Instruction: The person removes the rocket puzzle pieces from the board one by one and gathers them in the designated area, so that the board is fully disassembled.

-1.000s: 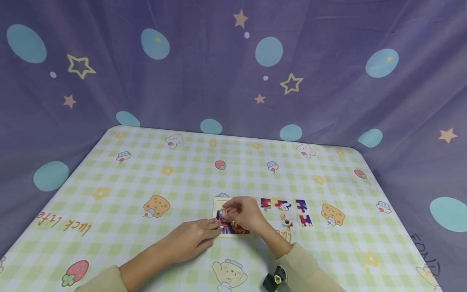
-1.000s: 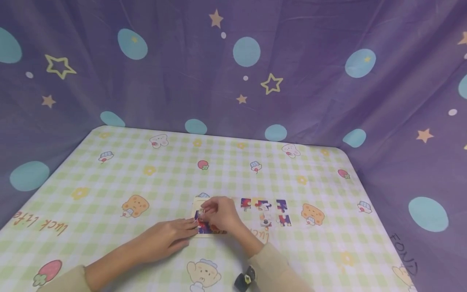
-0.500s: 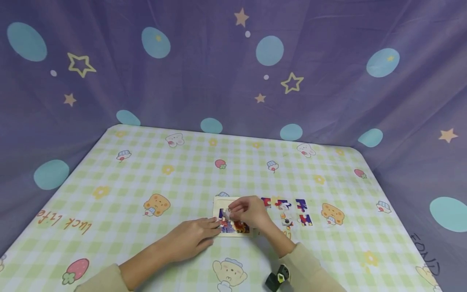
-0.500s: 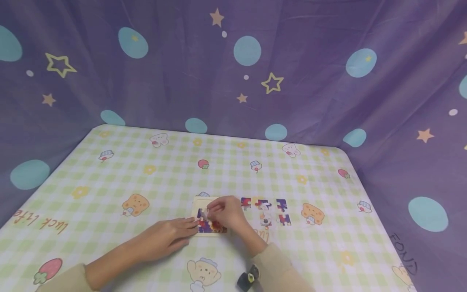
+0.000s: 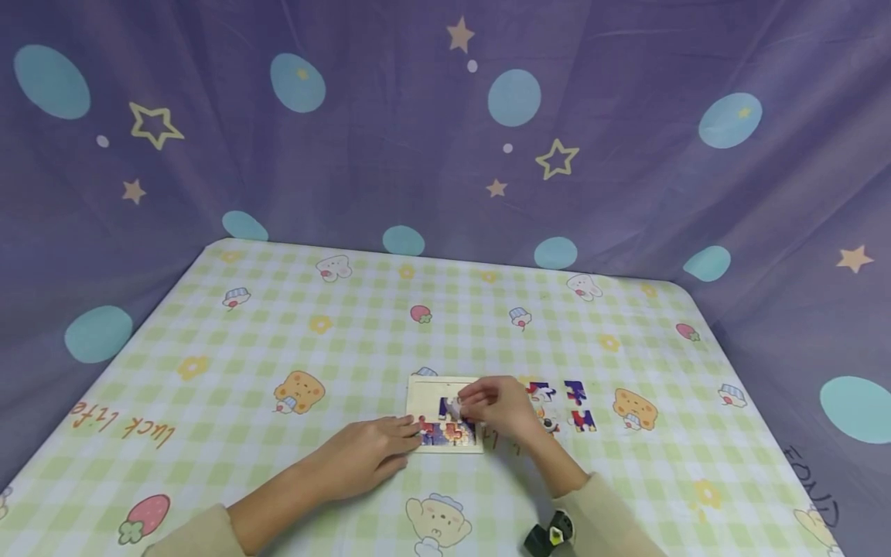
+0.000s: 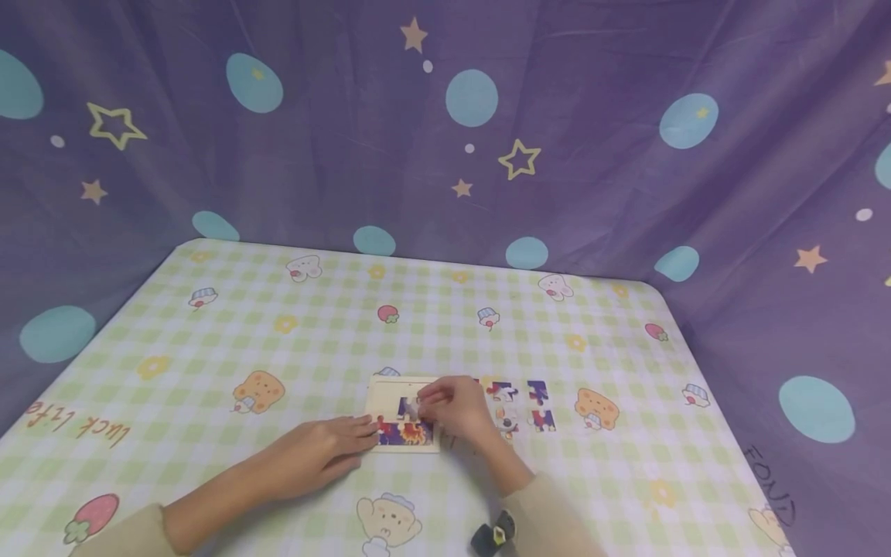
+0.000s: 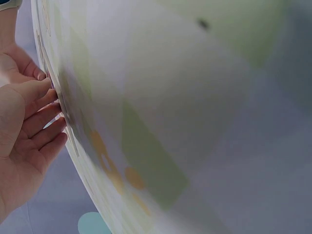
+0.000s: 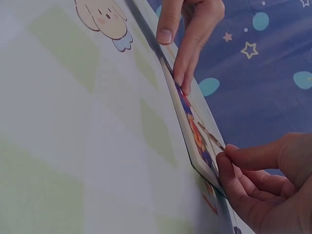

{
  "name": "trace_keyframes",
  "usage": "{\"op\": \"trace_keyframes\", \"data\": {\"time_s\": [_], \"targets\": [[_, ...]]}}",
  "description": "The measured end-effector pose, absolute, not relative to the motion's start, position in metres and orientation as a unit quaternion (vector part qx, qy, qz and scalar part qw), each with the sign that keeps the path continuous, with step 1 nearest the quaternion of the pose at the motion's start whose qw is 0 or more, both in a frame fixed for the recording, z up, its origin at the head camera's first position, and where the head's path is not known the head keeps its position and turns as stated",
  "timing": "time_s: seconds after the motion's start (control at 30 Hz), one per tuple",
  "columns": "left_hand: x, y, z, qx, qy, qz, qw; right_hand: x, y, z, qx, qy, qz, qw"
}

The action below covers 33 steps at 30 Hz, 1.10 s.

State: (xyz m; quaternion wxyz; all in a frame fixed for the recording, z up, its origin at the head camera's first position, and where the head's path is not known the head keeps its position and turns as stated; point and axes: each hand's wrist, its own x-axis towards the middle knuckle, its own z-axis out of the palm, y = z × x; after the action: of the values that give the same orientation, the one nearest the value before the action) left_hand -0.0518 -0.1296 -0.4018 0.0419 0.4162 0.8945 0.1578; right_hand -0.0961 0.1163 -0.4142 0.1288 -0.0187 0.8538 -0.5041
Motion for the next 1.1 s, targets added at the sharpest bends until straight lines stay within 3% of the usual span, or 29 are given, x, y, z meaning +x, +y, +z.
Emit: {"op": "trace_keyframes", "data": {"time_s": [1.1], "targets": [[-0.052, -0.130, -0.402, 0.417, 0.892, 0.170, 0.041, -0.078, 0.184, -0.405, 0.043, 0.884, -0.452, 0.107]]}}
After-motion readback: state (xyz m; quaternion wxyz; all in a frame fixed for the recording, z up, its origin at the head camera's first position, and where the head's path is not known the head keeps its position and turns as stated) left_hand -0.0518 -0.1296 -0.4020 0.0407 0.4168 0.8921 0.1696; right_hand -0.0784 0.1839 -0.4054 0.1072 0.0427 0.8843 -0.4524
